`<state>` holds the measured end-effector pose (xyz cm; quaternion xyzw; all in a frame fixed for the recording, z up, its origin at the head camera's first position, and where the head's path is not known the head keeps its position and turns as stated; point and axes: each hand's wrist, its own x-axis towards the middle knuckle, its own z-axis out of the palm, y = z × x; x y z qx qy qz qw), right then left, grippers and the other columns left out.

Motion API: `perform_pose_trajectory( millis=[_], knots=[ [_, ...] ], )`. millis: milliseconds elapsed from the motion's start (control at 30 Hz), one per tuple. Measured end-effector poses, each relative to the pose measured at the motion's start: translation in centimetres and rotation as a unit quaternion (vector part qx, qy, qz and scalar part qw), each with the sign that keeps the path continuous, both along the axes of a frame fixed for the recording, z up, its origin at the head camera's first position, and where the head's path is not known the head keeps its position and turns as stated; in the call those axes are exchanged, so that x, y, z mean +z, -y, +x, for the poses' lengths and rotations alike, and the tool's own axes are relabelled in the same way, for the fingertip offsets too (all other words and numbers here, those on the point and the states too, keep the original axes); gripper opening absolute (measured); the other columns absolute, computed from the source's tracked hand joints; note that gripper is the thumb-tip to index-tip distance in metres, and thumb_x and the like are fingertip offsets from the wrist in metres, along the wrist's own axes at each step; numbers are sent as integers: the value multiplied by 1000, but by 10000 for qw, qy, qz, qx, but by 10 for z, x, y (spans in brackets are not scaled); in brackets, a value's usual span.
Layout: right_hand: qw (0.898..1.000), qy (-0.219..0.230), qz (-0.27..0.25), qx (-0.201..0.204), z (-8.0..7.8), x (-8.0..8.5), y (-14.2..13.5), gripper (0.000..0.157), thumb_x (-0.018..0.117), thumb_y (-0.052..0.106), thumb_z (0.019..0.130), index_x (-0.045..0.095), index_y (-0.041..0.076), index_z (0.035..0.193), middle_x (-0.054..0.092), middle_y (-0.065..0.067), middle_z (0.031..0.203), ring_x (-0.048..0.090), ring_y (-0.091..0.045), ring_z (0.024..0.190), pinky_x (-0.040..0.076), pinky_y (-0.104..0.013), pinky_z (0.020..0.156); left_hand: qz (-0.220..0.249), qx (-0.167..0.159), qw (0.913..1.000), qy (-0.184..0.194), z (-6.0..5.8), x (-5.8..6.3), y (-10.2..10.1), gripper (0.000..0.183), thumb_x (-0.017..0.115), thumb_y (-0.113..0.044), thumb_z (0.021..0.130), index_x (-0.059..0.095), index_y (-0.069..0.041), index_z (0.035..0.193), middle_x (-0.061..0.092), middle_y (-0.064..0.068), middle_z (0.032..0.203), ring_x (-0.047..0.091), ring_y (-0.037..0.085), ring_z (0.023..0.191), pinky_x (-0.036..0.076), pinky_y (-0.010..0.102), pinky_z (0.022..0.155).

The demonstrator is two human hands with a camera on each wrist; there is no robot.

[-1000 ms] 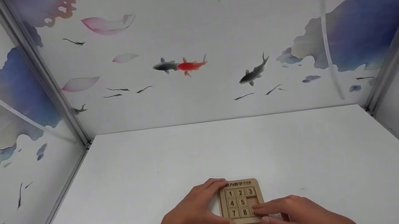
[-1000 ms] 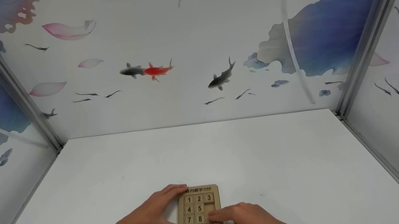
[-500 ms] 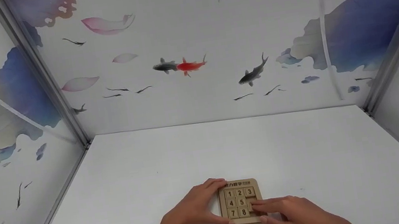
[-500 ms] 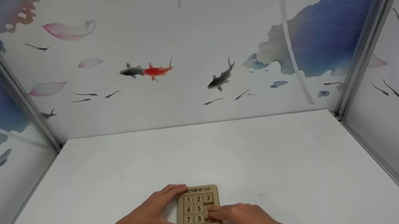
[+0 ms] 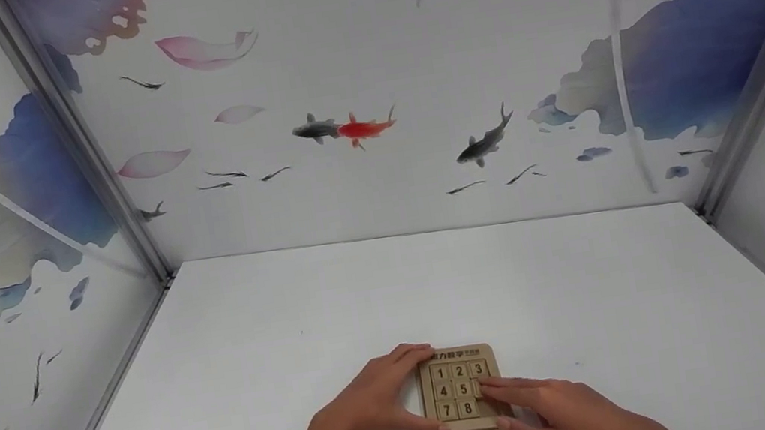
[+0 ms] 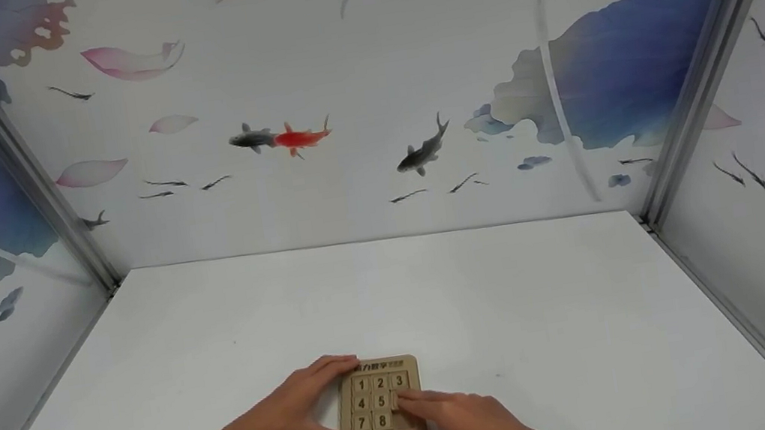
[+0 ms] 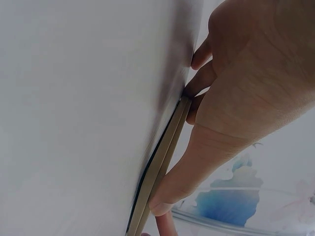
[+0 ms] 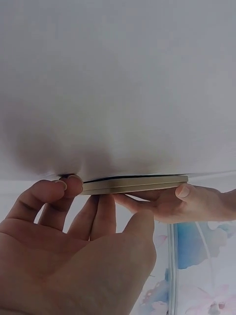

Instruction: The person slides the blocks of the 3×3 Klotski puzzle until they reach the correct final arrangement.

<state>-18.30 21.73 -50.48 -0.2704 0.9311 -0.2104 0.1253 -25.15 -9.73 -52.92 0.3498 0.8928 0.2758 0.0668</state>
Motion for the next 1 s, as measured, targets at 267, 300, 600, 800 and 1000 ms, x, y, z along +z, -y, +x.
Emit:
perform_pose_trajectory(
  millis=[267,300,600,800,1000],
  knots=[
    [9998,74,77,-154,0,-2,0,70,48,76,104,50,38,162,52,11,165,60,-26,145,57,-57,111,-61,20,10000,-3,-1,1,-1,112,83,-80,76,44,-23,165,48,-12,165,51,17,149,43,45,128],
    [9998,86,84,-170,-1,-3,0,70,48,76,104,50,38,162,52,12,166,60,-27,146,57,-58,111,-67,17,10000,-12,-1,1,-1,112,83,-80,76,44,-23,165,48,-12,164,51,17,149,44,45,128],
    [9995,228,29,-218,-2,-4,-1,70,49,77,103,49,39,163,52,10,166,60,-28,146,57,-59,110,-84,15,10000,-9,-2,-1,-1,113,82,-81,76,44,-24,165,47,-12,165,51,19,150,42,46,129],
    [9993,296,-41,-211,-3,-5,-2,69,50,76,104,49,39,162,51,12,166,58,-27,147,57,-59,111,-57,-17,10000,-40,-2,-1,-1,113,83,-81,76,43,-23,165,48,-12,165,51,18,149,44,46,128],
    [9989,408,-158,-191,-4,-6,-4,66,52,74,104,51,39,161,51,13,166,60,-23,145,59,-53,109,-72,8,9999,100,0,1,-1,113,83,-80,77,42,-24,166,45,-13,166,49,19,152,42,46,130]
  ],
)
